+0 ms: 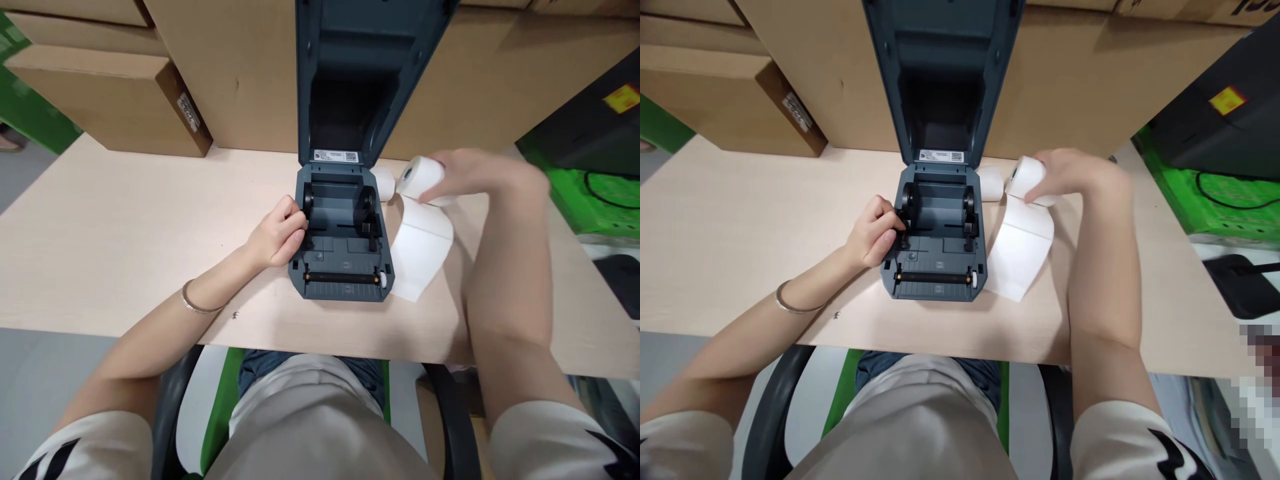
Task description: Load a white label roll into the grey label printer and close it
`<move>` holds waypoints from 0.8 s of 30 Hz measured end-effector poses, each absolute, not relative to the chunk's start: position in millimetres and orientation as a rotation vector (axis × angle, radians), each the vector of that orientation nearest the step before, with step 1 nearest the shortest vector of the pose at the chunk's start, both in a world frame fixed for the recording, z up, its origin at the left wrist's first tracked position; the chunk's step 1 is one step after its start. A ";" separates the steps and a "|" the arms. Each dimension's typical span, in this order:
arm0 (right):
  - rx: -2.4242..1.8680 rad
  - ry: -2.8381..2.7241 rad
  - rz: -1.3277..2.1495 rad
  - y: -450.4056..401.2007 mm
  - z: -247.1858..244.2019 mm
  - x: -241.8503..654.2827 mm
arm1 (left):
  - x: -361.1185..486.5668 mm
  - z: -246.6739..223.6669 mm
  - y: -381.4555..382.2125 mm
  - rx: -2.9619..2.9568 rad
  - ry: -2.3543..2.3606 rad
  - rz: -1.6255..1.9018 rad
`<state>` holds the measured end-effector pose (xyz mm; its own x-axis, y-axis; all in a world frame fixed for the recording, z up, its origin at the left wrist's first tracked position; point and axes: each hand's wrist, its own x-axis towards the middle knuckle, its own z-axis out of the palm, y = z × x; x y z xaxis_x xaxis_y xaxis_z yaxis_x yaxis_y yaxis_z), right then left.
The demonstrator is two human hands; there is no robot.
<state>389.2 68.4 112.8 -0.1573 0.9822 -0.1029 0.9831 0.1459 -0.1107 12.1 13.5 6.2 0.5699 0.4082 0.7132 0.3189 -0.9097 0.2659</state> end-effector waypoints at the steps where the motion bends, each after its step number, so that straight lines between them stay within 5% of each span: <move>1: 2.028 2.368 -0.272 61.7 122.8 391.6 | 12.4 6.1 13.6 2.677 0.627 1.265; 7: 1.933 2.486 -0.379 15.2 165.3 400.2 | 14.8 5.1 14.4 2.676 0.599 1.339; 14: 1.608 2.968 -0.665 0.4 144.0 311.4 | 12.8 6.7 13.9 2.672 0.633 1.246; 24: 1.444 3.081 -0.202 22.9 89.8 273.3 | 15.2 4.7 14.4 2.684 0.640 1.259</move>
